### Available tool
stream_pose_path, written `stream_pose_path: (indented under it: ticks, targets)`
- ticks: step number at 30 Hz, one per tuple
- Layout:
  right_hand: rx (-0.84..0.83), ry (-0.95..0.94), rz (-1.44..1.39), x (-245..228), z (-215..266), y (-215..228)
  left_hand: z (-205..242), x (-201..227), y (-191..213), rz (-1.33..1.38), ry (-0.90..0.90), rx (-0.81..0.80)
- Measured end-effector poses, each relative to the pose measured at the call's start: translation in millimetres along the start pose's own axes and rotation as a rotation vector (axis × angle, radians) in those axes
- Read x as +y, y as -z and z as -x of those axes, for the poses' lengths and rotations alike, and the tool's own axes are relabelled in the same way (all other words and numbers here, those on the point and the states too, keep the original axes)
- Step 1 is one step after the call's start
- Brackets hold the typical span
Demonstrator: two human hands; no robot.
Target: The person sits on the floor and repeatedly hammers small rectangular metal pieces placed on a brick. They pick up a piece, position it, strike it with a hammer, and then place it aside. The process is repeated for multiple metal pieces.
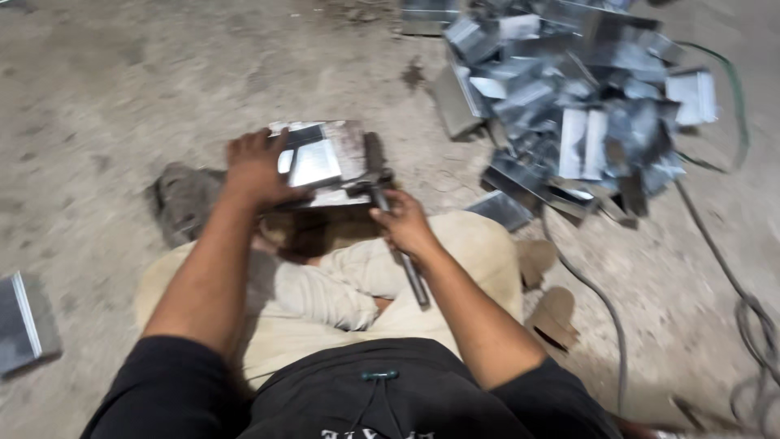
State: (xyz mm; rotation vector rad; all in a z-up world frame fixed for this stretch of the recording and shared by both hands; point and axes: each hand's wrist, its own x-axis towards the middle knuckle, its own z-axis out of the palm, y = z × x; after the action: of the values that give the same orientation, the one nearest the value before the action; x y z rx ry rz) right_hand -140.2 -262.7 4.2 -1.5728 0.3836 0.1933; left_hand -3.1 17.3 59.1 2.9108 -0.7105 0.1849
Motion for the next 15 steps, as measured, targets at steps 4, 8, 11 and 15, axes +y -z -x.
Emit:
stream_pose_path:
  ticks: [4, 8, 11, 15]
  targets:
    - [0.12, 0.686, 0.507, -52.7, 37.9, -4.3, 3.9, 9.6, 18.9, 0.054, 0.052, -0.081]
    - [0.205, 0.945, 0.545, -115.6, 71.2, -0.5, 3.9, 13.8, 31.2, 0.064, 0.068, -0.109]
    - [0.325, 1.03, 0.511, -133.8, 81.1, -1.9, 2.7, 16.1, 34.5, 0.073, 0.084, -0.13]
    - [0.281, 1.088, 0.462, -116.7, 67.7, -20.9, 2.8, 18.0, 39.2, 0.087, 0.105, -0.167]
